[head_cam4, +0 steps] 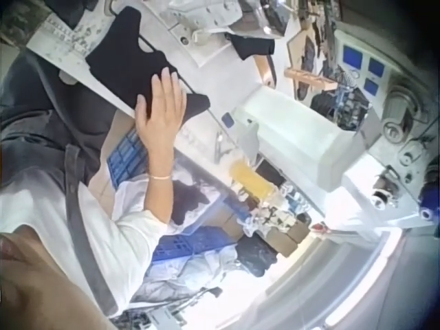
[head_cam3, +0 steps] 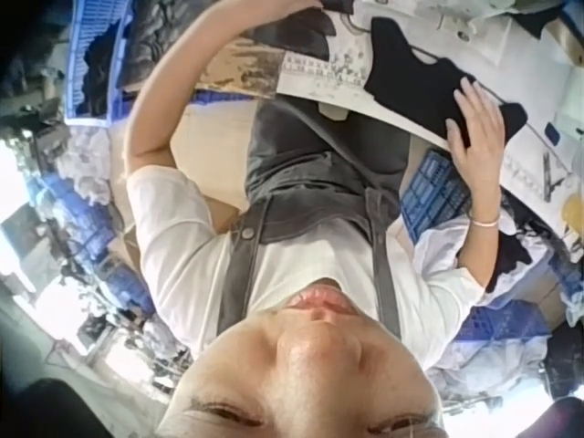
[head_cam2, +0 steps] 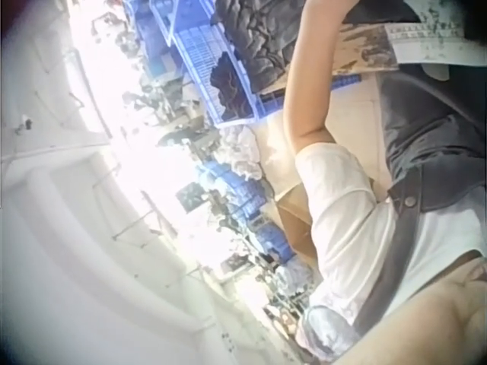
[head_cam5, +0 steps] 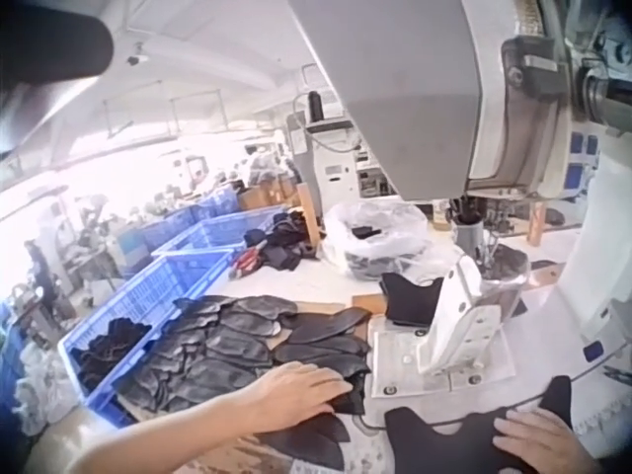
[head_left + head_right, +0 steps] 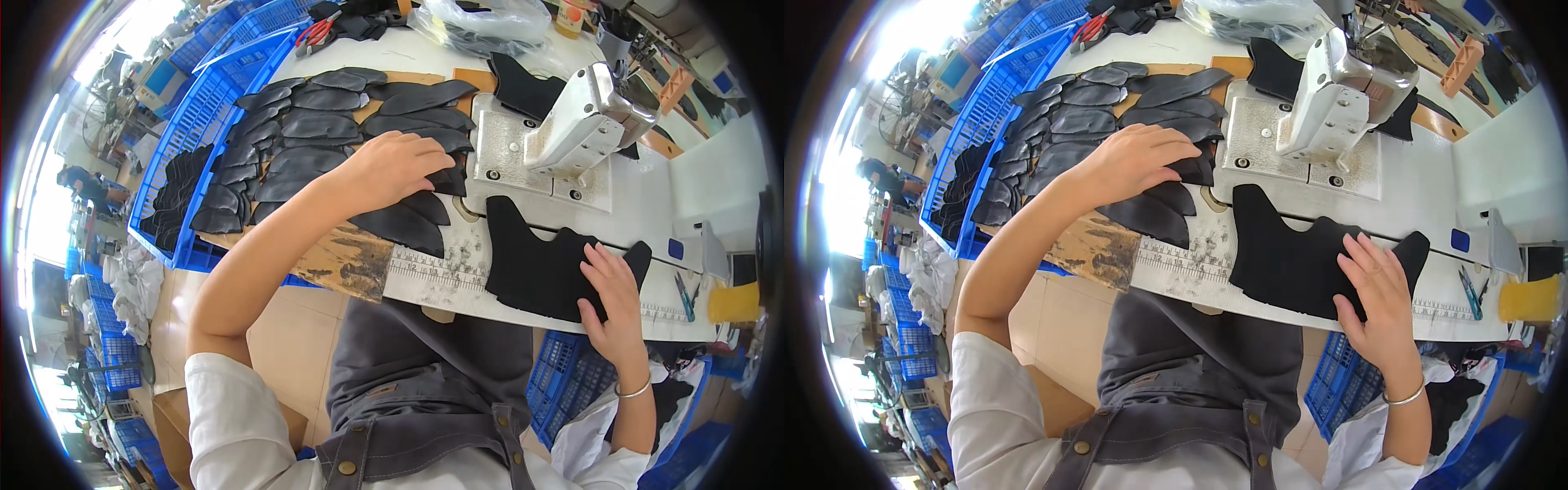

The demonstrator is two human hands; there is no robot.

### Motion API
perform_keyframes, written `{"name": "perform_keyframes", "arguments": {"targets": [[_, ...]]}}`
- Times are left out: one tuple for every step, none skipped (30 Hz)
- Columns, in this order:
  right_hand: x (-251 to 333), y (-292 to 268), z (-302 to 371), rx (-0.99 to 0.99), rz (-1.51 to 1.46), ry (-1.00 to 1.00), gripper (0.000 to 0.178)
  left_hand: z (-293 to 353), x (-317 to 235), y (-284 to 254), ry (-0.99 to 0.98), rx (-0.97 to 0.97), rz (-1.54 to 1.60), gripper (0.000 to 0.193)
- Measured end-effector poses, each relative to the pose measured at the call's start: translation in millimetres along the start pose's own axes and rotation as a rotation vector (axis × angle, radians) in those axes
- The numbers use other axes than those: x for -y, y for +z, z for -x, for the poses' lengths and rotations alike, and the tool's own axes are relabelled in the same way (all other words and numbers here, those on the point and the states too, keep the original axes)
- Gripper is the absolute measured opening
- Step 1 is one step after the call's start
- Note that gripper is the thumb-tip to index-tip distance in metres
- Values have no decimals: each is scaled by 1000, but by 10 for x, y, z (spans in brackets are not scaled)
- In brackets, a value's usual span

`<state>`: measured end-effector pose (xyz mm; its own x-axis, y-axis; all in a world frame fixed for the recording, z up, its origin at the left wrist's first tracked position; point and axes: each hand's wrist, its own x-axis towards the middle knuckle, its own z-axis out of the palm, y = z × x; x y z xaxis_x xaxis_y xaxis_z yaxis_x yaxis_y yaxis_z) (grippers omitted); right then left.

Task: Manually align and prepare shoe upper components for stitching at a workstation.

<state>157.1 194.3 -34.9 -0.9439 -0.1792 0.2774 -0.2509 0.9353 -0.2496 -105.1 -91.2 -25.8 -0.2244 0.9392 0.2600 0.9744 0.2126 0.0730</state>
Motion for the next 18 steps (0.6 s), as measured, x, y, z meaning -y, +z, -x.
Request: {"name": "perform_keyframes", "arguments": {"targets": [[29,-17,-66,-47,-23,-31,48,6,0,-3,-5,-16,12,39],[60,-17,-134,-95,-46,-55,46,-1,-14,-9,-2,-16,13,39],[95,-3,-211,-97,-47,-53,46,-5,-54,-33,-14,-4,-9,38],[136,16,-308,-106,-63,-112,45,-3,-89,-46,-25,8,-33,37],[179,39,-421,-114,-80,-175,44,20,-109,-36,-26,9,-33,37],[205,78,-534,-125,-90,-231,42,31,-131,-13,-44,-24,-85,37],[241,115,-657,-127,-92,-231,42,39,-142,9,-62,-57,-136,37],[288,157,-796,-105,-98,-278,43,57,-140,37,-66,-54,-138,37],[330,192,-920,-87,-97,-321,43,47,-144,67,-121,-181,-88,38],[365,257,-1050,-89,-97,-320,43,47,-149,79,-177,-307,-38,38],[379,347,-1182,-92,-92,-332,44,42,-155,74,-171,-306,-35,38],[382,433,-1297,-96,-88,-346,44,53,-177,41,-364,-307,174,39],[373,517,-1406,-99,-86,-341,44,61,-183,-1,-556,-303,385,39],[372,619,-1527,-98,-73,-343,44,94,-163,-68,-639,-316,452,38],[354,690,-1608,-99,-58,-342,44,133,-128,-128,-707,-323,498,38],[322,748,-1660,-99,-58,-339,44,193,-68,-167,-743,-352,506,38],[309,799,-1716,-69,10,-322,43,290,-2,-225,-783,-385,507,37],[307,830,-1755,-38,76,-306,42,423,80,-257,-811,-442,596,38]]}}
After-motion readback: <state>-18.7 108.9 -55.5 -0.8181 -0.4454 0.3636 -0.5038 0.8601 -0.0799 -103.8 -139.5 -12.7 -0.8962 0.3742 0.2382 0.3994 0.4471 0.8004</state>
